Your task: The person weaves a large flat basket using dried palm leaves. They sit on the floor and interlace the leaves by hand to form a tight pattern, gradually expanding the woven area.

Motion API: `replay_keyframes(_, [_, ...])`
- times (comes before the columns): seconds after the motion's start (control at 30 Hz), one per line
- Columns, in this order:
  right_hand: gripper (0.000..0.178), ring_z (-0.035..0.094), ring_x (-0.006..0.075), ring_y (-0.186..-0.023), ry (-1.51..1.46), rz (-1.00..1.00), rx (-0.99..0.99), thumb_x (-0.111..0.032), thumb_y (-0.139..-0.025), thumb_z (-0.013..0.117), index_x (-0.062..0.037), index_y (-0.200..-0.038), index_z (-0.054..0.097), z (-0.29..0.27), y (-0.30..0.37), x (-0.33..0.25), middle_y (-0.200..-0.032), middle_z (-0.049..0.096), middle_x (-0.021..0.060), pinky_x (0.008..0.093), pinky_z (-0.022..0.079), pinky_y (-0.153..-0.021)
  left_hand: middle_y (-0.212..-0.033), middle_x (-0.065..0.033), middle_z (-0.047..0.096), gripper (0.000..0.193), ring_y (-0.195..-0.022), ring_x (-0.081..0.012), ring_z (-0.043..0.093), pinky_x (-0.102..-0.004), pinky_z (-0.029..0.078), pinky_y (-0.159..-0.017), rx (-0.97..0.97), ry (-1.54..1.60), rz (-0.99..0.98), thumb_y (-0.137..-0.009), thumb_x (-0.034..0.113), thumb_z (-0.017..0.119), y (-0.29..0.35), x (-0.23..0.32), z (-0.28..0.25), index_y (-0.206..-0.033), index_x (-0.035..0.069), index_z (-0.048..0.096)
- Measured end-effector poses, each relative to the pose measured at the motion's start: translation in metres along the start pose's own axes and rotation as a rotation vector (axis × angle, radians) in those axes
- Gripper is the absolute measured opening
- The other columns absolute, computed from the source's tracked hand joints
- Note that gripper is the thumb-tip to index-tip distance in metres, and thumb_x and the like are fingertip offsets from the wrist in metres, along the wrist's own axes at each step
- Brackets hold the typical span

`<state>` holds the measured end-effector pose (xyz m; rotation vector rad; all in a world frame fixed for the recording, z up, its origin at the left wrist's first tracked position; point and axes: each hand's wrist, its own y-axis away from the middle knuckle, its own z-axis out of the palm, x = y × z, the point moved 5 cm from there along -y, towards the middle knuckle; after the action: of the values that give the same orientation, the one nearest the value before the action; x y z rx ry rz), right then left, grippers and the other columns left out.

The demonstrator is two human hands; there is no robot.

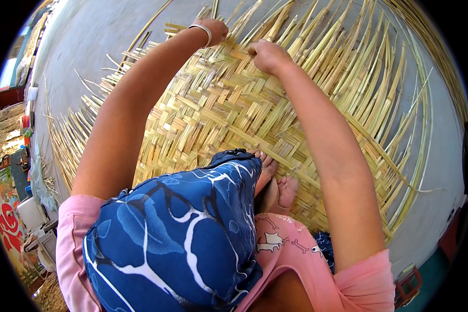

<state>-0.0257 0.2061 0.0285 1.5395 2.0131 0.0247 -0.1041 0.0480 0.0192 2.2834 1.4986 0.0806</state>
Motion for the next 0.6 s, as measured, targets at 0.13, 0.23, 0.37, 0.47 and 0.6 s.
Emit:
replay_keyframes(0.13, [0.030,0.052,0.0250,-0.115,0.062,-0.036,0.051,-0.010,-0.086,0.047,-0.0127,-0.112,0.062,0.006,0.000,0.003,-0.126,0.053,0.0070,0.0376,0.043,-0.097,-0.115,-0.0067,0.061,0.032,-0.104,-0.0255,0.058,-0.0410,0.042,-0.092,0.231,0.123,0.032,-0.083,0.028,0.061,0.027,0.017,-0.007,-0.113,0.014,0.061])
replay_keyframes(0.23, [0.034,0.045,0.0260,-0.122,0.132,-0.102,0.110,-0.004,-0.084,0.048,-0.0087,-0.117,0.058,0.010,0.025,-0.009,-0.130,0.049,0.0095,0.0390,0.037,-0.103,-0.138,-0.0106,0.042,0.056,-0.123,-0.0280,0.046,-0.0397,0.039,-0.100,0.422,0.284,0.112,-0.083,0.027,0.063,0.059,0.043,0.011,-0.134,0.015,0.042])
replay_keyframes(0.37, [0.038,0.041,0.0275,-0.125,0.197,-0.312,0.374,-0.002,-0.082,0.048,-0.0081,-0.119,0.056,0.043,0.071,-0.006,-0.133,0.047,0.0115,0.0416,0.031,-0.105,-0.146,-0.0121,0.031,0.057,-0.133,-0.0298,0.032,-0.0434,0.030,-0.106,0.374,0.310,0.080,-0.089,0.040,0.052,0.071,0.069,0.028,-0.139,0.021,0.035])
replay_keyframes(0.47, [0.037,0.045,0.0280,-0.121,0.030,-0.365,0.451,-0.003,-0.081,0.049,-0.0073,-0.117,0.057,0.055,0.119,0.003,-0.128,0.051,0.0129,0.0410,0.033,-0.104,-0.145,-0.0105,0.031,0.052,-0.135,-0.0299,0.026,-0.0470,0.021,-0.108,0.374,0.289,0.051,-0.092,0.050,0.041,0.071,0.073,0.043,-0.137,0.024,0.039])
replay_keyframes(0.6, [0.036,0.050,0.0287,-0.116,-0.318,-0.133,0.564,-0.004,-0.081,0.051,-0.0045,-0.117,0.057,0.046,0.191,0.061,-0.122,0.056,0.0146,0.0373,0.038,-0.100,-0.145,-0.0111,0.033,0.051,-0.136,-0.0309,0.024,-0.0486,0.019,-0.109,0.383,0.340,0.040,-0.093,0.048,0.041,0.084,0.074,0.049,-0.139,0.025,0.038])
